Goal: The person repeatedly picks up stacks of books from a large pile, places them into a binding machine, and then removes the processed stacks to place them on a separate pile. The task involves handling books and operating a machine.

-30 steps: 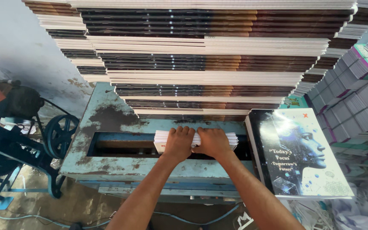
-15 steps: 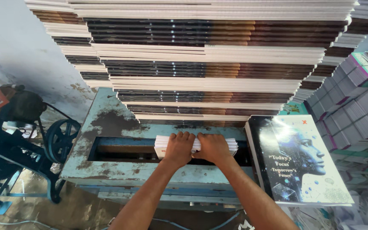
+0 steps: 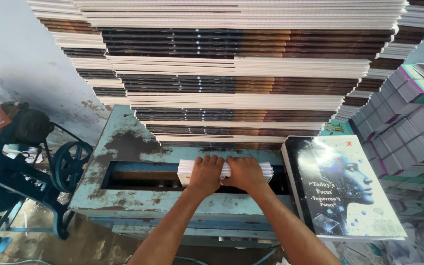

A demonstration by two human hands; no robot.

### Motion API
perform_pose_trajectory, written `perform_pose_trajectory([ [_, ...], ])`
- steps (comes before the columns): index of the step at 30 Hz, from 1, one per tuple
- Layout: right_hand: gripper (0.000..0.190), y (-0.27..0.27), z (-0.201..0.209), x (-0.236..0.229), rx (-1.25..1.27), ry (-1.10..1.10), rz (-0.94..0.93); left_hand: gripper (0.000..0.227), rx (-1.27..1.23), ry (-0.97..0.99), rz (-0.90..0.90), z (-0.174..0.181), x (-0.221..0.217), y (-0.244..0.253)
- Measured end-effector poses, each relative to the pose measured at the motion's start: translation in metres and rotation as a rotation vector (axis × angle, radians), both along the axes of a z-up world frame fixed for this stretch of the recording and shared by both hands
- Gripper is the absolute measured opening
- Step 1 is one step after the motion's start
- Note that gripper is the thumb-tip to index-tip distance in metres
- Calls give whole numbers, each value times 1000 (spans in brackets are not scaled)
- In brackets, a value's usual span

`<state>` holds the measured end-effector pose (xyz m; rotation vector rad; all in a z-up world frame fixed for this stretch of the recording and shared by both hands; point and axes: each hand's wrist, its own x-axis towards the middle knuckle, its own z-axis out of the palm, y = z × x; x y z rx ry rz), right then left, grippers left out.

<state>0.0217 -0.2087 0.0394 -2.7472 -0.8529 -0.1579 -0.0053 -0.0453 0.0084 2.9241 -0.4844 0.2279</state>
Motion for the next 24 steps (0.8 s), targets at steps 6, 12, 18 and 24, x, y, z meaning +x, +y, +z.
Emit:
perform_pose_trajectory([
  [6, 56, 1, 0, 0, -7, 4, 0, 59, -6, -24, -6, 0, -2, 1],
  [12, 56, 0, -1, -1, -24, 11, -8, 60, -2, -37, -7, 0, -3, 0],
  [18, 56, 0, -3, 0, -2, 8, -9, 59, 16, -11, -6, -1, -2, 0],
  [24, 57, 0, -4, 0, -1, -13, 1, 57, 5, -33, -8, -3, -2, 1],
])
